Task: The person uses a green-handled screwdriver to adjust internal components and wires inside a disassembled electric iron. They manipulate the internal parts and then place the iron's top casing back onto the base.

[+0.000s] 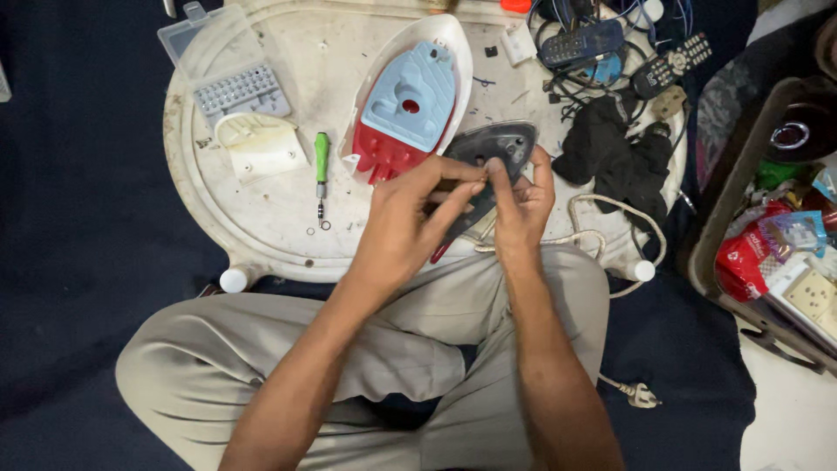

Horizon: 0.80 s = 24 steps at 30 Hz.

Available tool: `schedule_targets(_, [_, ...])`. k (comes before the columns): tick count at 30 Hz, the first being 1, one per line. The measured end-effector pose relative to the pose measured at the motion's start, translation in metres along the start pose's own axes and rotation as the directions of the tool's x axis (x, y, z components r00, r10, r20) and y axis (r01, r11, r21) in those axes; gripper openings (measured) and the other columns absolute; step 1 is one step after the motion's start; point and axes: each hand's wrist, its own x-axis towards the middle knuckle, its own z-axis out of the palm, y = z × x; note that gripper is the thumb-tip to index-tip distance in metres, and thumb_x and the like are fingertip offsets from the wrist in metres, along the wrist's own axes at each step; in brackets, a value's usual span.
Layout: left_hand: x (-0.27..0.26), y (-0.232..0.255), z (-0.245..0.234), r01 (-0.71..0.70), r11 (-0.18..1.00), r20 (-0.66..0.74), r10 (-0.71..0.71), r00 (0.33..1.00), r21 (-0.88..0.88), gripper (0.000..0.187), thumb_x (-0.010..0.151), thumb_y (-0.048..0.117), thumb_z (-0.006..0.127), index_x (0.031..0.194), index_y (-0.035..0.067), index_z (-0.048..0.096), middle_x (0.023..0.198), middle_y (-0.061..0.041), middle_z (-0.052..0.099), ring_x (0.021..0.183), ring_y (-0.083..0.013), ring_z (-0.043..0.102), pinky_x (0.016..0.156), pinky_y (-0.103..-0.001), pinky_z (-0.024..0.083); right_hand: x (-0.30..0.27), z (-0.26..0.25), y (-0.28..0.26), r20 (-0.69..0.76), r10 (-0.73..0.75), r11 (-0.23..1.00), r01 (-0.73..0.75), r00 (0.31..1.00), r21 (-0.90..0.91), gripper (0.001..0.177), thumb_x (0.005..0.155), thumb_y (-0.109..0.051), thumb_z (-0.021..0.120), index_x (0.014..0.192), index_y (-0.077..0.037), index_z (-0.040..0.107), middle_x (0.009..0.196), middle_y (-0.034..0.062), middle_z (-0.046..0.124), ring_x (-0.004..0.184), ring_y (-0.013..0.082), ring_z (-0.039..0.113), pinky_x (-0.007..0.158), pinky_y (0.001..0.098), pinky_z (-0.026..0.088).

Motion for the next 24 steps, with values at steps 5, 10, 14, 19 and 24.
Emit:
schedule_targets(5, [0.009,0.003,0.007,-0.183,0.965,-0.023,0.19,0.981,0.189,0.019,0.101,0.006,0.069,0.118,-0.001,0.068,0.122,-0.016,0.071,0.107,-0.0244,0.074,0.088,-0.031,0.06,-0.001,-0.007,0.002,0.035,-0.006,0.999,0.007,0.999,-0.039,0.039,0.105,-0.003,0.067,0.14,-0.001,0.051,0.118,0.0082,0.071,0.104,0.0103,0.067,0.092,0.0226,0.053])
schedule_targets(10, [0.017,0.0,0.013,-0.205,0.929,-0.035,0.226,0.973,0.307,0.017,0.102,0.008,0.069,0.117,0.001,0.068,0.121,-0.013,0.071,0.113,-0.0294,0.072,0.098,-0.035,0.057,-0.002,-0.01,0.007,0.07,0.018,0.998,-0.022,0.997,0.056,0.044,0.105,-0.001,0.067,0.145,0.0,0.048,0.121,0.0086,0.07,0.106,0.0108,0.067,0.093,0.023,0.053])
schedule_targets(14, [0.021,0.001,0.019,-0.199,0.888,-0.015,0.225,0.974,0.414,0.016,0.099,0.011,0.069,0.114,0.005,0.071,0.12,-0.011,0.07,0.111,-0.0306,0.071,0.093,-0.035,0.056,-0.003,-0.013,0.008,0.096,0.006,1.0,-0.008,0.995,0.017,0.053,0.103,-0.002,0.067,0.15,-0.001,0.042,0.122,0.0082,0.069,0.106,0.0103,0.067,0.092,0.0221,0.053])
schedule_targets(19, [0.024,0.004,0.027,-0.139,0.894,-0.086,0.192,0.978,0.426,0.015,0.099,0.013,0.07,0.112,0.006,0.072,0.116,-0.01,0.07,0.104,-0.0296,0.071,0.087,-0.036,0.056,-0.002,-0.008,0.009,0.074,-0.006,0.999,0.009,0.997,-0.047,0.057,0.103,-0.001,0.067,0.153,-0.001,0.039,0.122,0.0078,0.068,0.106,0.0103,0.066,0.092,0.0226,0.053])
schedule_targets(24, [0.026,0.003,0.027,-0.096,0.895,-0.139,0.173,0.975,0.436,0.015,0.1,0.014,0.069,0.112,0.005,0.071,0.115,-0.01,0.071,0.102,-0.0293,0.072,0.085,-0.035,0.057,-0.004,-0.002,0.006,0.101,-0.001,1.0,0.004,0.995,-0.028,0.053,0.106,0.001,0.065,0.153,0.0,0.041,0.12,0.008,0.069,0.108,0.0111,0.066,0.095,0.0236,0.053])
